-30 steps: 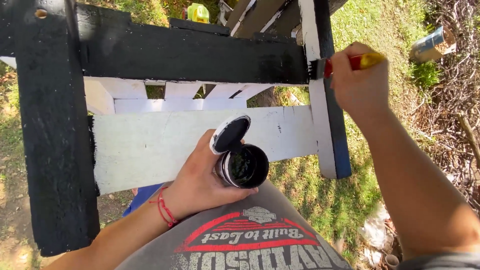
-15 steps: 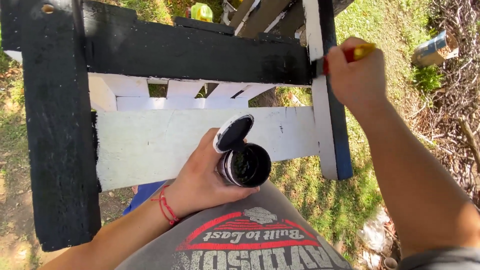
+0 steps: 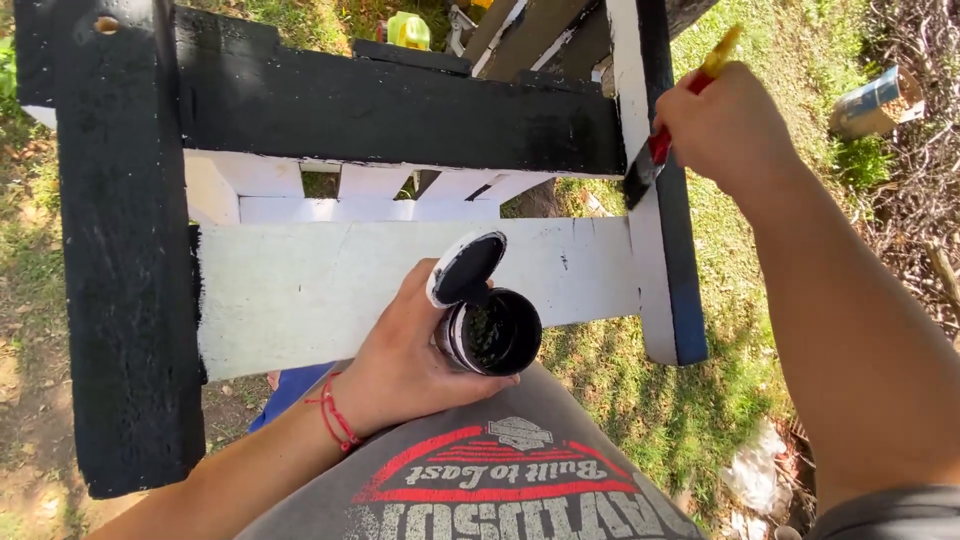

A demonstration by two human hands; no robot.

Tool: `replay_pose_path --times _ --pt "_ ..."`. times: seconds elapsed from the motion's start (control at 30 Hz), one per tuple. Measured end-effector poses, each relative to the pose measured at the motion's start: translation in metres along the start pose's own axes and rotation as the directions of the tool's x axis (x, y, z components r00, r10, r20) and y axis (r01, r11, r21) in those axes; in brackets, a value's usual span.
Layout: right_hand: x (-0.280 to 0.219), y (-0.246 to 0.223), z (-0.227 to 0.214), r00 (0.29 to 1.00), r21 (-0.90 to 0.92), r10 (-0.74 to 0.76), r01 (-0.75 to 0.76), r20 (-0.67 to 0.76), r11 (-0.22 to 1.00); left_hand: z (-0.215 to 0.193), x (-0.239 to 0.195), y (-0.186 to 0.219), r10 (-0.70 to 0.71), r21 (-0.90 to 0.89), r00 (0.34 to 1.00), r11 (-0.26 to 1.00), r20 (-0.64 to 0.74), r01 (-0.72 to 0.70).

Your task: The person paints a white wooden structure black using a paintbrush and a small container of black paint. They repeatedly dip the brush into the paint and apply it to the horizontal and vertical slats of the structure.

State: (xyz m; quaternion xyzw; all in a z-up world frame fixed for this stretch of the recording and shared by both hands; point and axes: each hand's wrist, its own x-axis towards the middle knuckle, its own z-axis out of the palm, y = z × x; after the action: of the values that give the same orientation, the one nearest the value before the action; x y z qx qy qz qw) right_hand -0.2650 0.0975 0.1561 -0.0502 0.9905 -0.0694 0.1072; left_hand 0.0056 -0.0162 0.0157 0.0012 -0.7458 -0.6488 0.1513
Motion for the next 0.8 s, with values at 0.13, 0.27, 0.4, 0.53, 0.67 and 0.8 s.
replay_pose_path --times 0.13,0.27,0.4,0.53,0.67,0.8 --pt "0.042 0.018 0.036 0.983 -0.156 -0.182 0.18 -0.003 0.971 -0.001 0.002 0.003 -0.053 0.003 0.998 0.999 0.025 0.052" --pt "0.057 0.015 0.053 0.961 -0.177 -0.278 0.272 -0.011 0.946 -0.001 0.0 0.003 -0.078 0.006 0.997 0.997 0.013 0.078" --pt "0.06 0.027 0.043 0.86 -0.093 -0.478 0.469 -0.177 0.878 0.0 0.001 0.001 -0.021 0.013 1.0 1.0 0.004 0.021" --pt "0.037 0.031 0.045 0.907 -0.193 -0.415 0.396 -0.07 0.898 0.002 0.0 0.001 0.0 0.014 1.0 1.0 -0.01 0.0" --pt "-0.001 0.019 0.031 0.964 0.02 -0.23 0.229 0.131 0.973 0.001 0.0 0.0 -0.023 0.004 1.0 1.0 -0.015 0.024" --pt "-0.004 0.029 0.014 0.983 0.167 -0.164 0.176 -0.081 0.97 0.0 0.002 0.002 -0.046 -0.011 0.999 0.999 -0.007 0.046"
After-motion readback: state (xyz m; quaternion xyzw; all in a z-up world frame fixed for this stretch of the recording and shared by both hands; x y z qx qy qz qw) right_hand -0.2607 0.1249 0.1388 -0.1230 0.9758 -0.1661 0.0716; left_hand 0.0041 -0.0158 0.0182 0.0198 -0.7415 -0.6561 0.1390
